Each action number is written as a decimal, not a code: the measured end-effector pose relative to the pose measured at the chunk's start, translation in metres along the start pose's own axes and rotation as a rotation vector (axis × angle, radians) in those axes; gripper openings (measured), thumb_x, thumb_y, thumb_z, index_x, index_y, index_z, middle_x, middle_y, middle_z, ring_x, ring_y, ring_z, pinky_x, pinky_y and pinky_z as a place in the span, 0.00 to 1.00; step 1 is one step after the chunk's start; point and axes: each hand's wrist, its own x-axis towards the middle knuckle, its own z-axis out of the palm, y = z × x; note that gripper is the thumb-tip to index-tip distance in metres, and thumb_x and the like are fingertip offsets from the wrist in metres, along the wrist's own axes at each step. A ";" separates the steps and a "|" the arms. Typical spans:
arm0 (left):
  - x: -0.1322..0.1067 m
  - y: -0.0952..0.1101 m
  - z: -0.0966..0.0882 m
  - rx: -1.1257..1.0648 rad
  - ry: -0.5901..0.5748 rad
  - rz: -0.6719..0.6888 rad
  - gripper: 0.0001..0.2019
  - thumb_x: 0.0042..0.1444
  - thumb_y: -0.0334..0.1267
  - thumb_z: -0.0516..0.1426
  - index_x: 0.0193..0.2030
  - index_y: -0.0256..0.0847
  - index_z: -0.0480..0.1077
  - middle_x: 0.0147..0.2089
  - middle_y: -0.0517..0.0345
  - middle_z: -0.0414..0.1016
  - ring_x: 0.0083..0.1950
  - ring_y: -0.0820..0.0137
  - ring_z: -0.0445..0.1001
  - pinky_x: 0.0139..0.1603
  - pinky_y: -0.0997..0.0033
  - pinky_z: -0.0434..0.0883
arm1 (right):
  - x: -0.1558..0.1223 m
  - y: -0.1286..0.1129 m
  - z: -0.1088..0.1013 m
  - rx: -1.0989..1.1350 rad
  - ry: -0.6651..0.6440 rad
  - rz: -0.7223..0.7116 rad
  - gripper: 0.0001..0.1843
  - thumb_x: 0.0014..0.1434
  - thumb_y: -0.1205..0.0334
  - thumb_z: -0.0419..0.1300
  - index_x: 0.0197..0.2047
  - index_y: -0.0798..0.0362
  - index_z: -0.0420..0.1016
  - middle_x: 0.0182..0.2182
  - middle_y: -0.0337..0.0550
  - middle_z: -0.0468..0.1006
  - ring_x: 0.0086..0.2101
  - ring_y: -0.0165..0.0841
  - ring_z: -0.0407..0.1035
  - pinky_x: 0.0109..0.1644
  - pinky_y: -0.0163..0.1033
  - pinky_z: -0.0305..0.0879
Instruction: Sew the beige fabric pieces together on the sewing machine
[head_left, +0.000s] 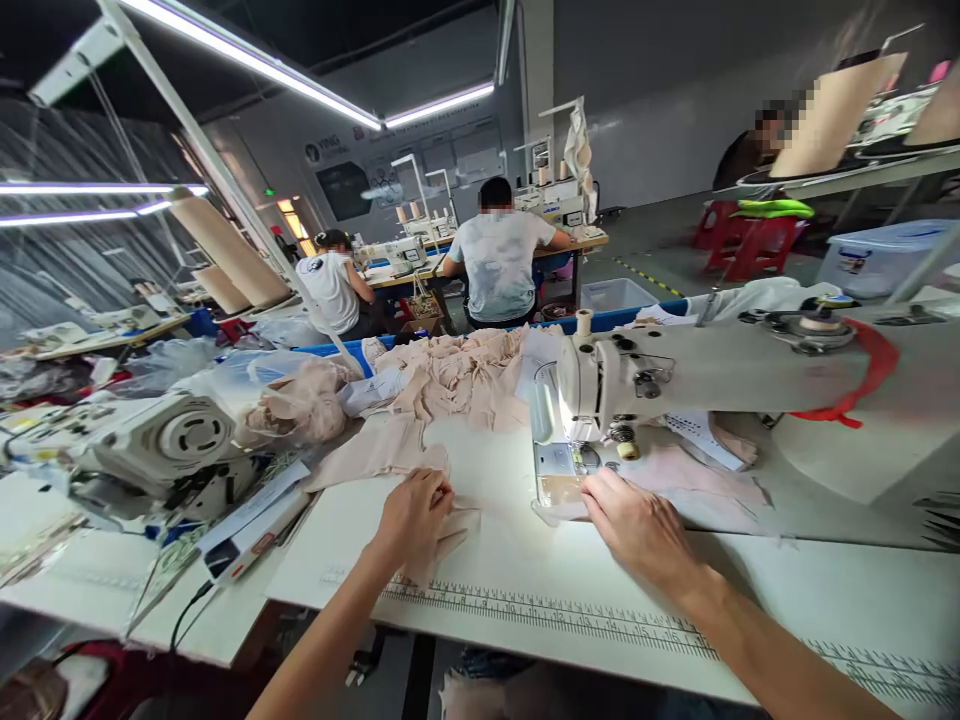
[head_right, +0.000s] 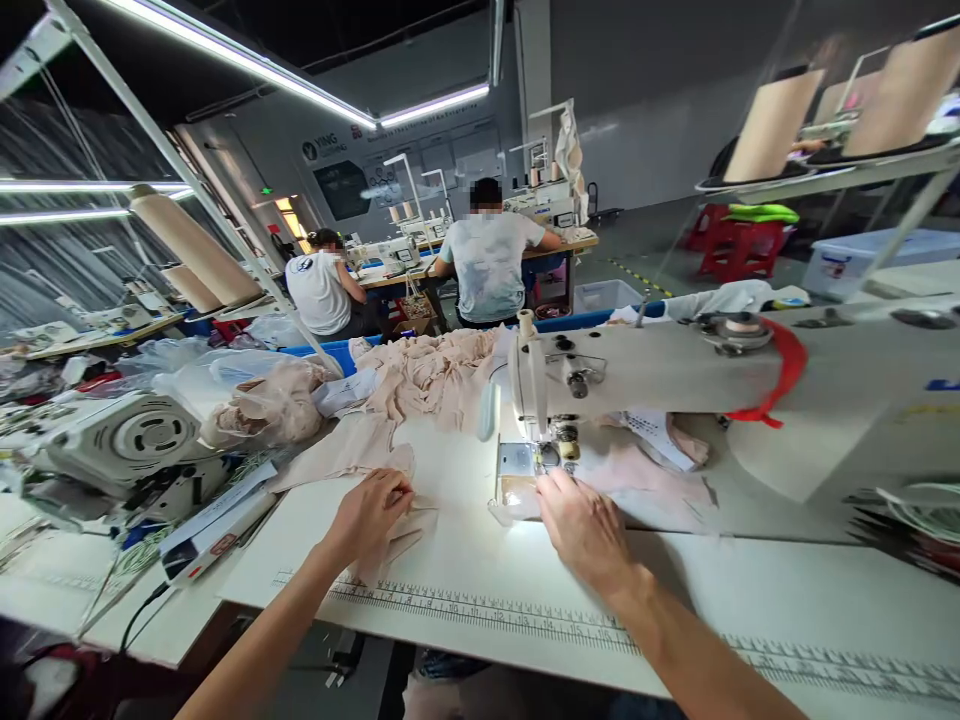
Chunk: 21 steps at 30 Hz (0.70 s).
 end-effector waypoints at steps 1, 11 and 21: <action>-0.001 -0.008 -0.002 0.071 0.064 0.044 0.06 0.60 0.32 0.57 0.33 0.43 0.73 0.36 0.55 0.79 0.43 0.61 0.76 0.44 0.64 0.72 | 0.000 0.000 0.000 -0.013 0.006 -0.008 0.14 0.70 0.63 0.49 0.30 0.47 0.65 0.28 0.44 0.71 0.24 0.35 0.64 0.27 0.44 0.50; 0.028 -0.077 -0.007 0.140 0.111 0.166 0.18 0.62 0.29 0.52 0.51 0.43 0.79 0.55 0.48 0.83 0.59 0.58 0.79 0.59 0.55 0.78 | -0.003 0.008 0.007 -0.113 0.084 -0.087 0.15 0.71 0.60 0.47 0.32 0.47 0.67 0.28 0.42 0.71 0.24 0.34 0.66 0.26 0.42 0.52; 0.054 -0.063 0.001 0.233 0.123 0.262 0.19 0.61 0.26 0.53 0.56 0.41 0.76 0.56 0.45 0.80 0.58 0.57 0.77 0.58 0.53 0.77 | -0.004 0.009 -0.001 -0.098 0.030 -0.054 0.14 0.69 0.65 0.48 0.35 0.48 0.72 0.31 0.45 0.74 0.27 0.37 0.70 0.29 0.44 0.57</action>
